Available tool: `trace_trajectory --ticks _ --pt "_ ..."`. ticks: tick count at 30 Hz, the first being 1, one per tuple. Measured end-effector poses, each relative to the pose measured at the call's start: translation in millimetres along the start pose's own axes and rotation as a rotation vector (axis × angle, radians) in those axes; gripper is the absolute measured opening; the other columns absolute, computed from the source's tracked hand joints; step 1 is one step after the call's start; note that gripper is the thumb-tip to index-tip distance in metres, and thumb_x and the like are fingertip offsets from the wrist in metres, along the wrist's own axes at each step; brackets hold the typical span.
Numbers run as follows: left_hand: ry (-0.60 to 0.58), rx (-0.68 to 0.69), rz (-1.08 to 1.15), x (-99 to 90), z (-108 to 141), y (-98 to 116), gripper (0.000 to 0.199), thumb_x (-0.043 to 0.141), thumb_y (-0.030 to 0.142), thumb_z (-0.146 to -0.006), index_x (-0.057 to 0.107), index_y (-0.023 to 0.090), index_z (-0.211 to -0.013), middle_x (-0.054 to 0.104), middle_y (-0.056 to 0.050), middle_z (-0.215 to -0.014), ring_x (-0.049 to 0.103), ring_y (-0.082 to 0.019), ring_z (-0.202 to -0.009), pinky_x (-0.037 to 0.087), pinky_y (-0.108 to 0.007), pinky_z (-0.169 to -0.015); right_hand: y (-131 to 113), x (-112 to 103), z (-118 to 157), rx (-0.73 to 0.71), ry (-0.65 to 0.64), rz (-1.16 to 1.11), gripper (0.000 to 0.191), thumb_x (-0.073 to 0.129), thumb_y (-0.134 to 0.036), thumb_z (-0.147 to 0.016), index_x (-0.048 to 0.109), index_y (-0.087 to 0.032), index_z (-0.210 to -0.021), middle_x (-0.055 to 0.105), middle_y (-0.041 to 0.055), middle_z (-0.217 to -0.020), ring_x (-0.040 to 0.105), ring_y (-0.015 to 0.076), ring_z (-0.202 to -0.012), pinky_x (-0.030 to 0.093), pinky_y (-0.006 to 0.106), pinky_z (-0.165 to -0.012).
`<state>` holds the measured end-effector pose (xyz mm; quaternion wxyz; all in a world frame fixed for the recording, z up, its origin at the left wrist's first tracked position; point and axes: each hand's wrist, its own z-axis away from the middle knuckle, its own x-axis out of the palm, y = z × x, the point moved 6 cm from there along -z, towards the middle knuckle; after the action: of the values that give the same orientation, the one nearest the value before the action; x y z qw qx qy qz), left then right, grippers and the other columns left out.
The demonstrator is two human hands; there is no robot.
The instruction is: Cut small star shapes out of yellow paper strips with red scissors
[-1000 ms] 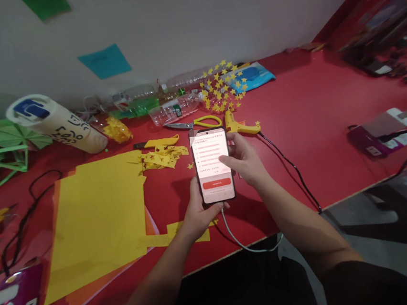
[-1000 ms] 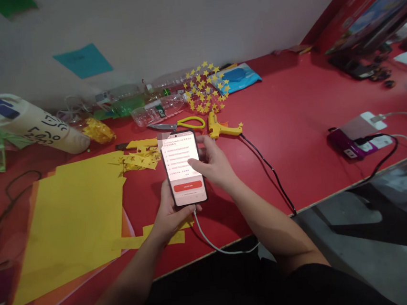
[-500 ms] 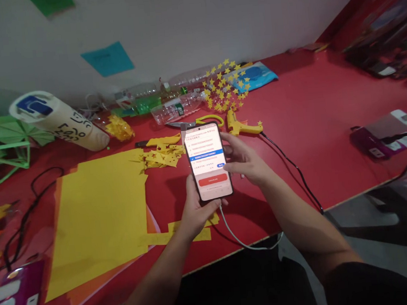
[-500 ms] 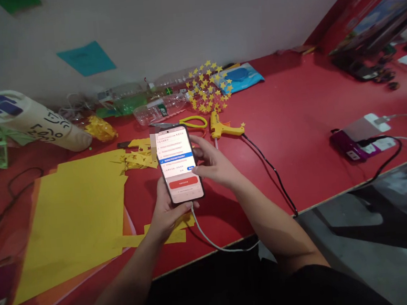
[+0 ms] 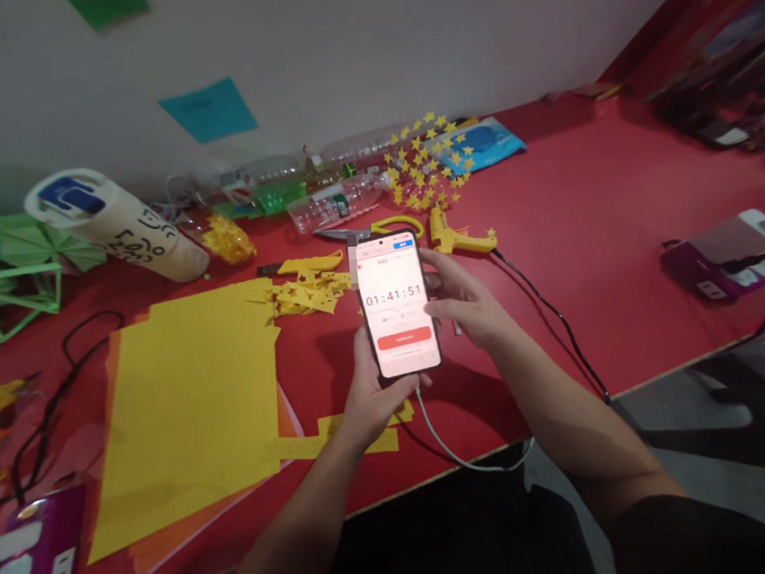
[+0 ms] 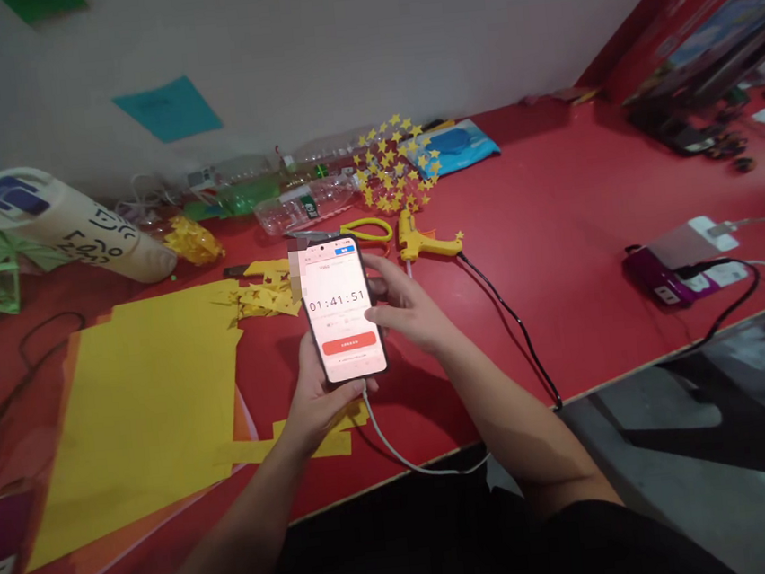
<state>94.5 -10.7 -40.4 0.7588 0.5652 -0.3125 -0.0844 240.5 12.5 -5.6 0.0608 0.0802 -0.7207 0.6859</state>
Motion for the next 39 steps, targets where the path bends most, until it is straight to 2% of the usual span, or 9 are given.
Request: trace_trajectory --ticks 7,10,14,19,26,29,32,36,39 --pt "-0.009 0.002 0.013 -1.7 -0.7 -1.1 0.072 0.075 0.020 -0.070 0.029 0.026 -0.125 0.068 -0.002 -0.097 0.067 -0.012 -0.064 0.053 -0.025 -0.059 -1.1 1.6 -0.4 -0.025 0.005 -0.003 0.067 0.069 -0.027 -0.069 0.047 -0.029 -0.132 0.068 0.0016 -0.095 0.061 0.0186 -0.075 0.046 0.026 -0.052" --pt "-0.004 0.004 0.022 -4.7 -1.2 -2.9 0.075 0.075 0.021 -0.068 0.028 0.027 -0.126 0.067 -0.002 -0.098 0.067 -0.012 -0.063 0.054 -0.026 -0.060 -3.1 3.8 0.6 -0.053 -0.011 0.013 0.067 0.069 -0.027 -0.071 0.046 -0.028 -0.134 0.069 0.0033 -0.105 0.063 0.0219 -0.090 0.052 0.033 -0.069" --pt "-0.012 0.033 0.044 -6.2 -2.9 -6.0 0.081 0.077 0.024 -0.066 0.026 0.028 -0.128 0.066 -0.001 -0.096 0.065 -0.011 -0.061 0.055 -0.028 -0.060 -5.1 7.0 1.9 -0.076 -0.031 0.021 0.068 0.068 -0.029 -0.074 0.043 -0.026 -0.137 0.069 0.0053 -0.112 0.065 0.0243 -0.099 0.051 0.040 -0.084" --pt "-0.009 0.055 0.053 -5.9 -5.0 -7.0 0.085 0.079 0.029 -0.065 0.024 0.028 -0.130 0.066 -0.001 -0.093 0.064 -0.012 -0.061 0.055 -0.030 -0.061 -6.8 9.3 1.7 -0.088 -0.033 0.051 0.069 0.069 -0.036 -0.076 0.040 -0.028 -0.138 0.069 0.0060 -0.112 0.066 0.0253 -0.098 0.052 0.041 -0.082" --pt "-0.061 0.078 0.044 -6.7 -6.9 -4.2 0.085 0.080 0.035 -0.065 0.026 0.027 -0.131 0.067 -0.004 -0.097 0.064 -0.014 -0.063 0.055 -0.032 -0.061 -18.7 10.0 2.0 -0.076 -0.046 0.265 0.067 0.064 -0.037 -0.081 0.036 -0.028 -0.142 0.069 0.0071 -0.112 0.065 0.0259 -0.097 0.051 0.042 -0.080" --pt "-0.062 0.077 0.053 -7.6 -6.9 -3.5 0.083 0.080 0.032 -0.065 0.027 0.027 -0.129 0.067 -0.002 -0.095 0.065 -0.013 -0.064 0.055 -0.031 -0.062 -21.8 6.3 2.2 -0.052 -0.035 0.292 0.066 0.063 -0.036 -0.082 0.038 -0.028 -0.142 0.070 0.0048 -0.100 0.065 0.0250 -0.091 0.052 0.042 -0.077" --pt "-0.061 0.053 0.080 -5.0 -6.2 -2.1 0.082 0.079 0.025 -0.064 0.027 0.027 -0.127 0.067 0.000 -0.092 0.065 -0.012 -0.061 0.055 -0.030 -0.061 -17.9 3.2 6.6 -0.015 0.006 0.208 0.063 0.064 -0.035 -0.080 0.041 -0.029 -0.138 0.070 0.0024 -0.094 0.065 0.0243 -0.091 0.052 0.043 -0.081" --pt "-0.060 0.023 0.106 2.9 -4.4 2.4 0.080 0.077 0.021 -0.062 0.029 0.027 -0.125 0.066 -0.001 -0.097 0.064 -0.012 -0.063 0.055 -0.030 -0.062 -4.6 6.9 23.3 0.013 0.116 0.042 0.049 0.061 -0.035 -0.082 0.048 -0.028 -0.129 0.069 0.0052 -0.111 0.063 0.0250 -0.107 0.049 0.047 -0.094" --pt "-0.035 -0.014 0.102 7.1 -2.2 4.1 0.086 0.076 0.021 -0.061 0.027 0.028 -0.131 0.065 -0.003 -0.104 0.064 -0.013 -0.068 0.055 -0.030 -0.063 3.7 19.2 39.3 0.000 0.095 -0.021 0.069 0.070 -0.033 -0.074 0.042 -0.029 -0.137 0.060 0.0078 -0.131 0.056 0.0276 -0.120 0.046 0.049 -0.100"
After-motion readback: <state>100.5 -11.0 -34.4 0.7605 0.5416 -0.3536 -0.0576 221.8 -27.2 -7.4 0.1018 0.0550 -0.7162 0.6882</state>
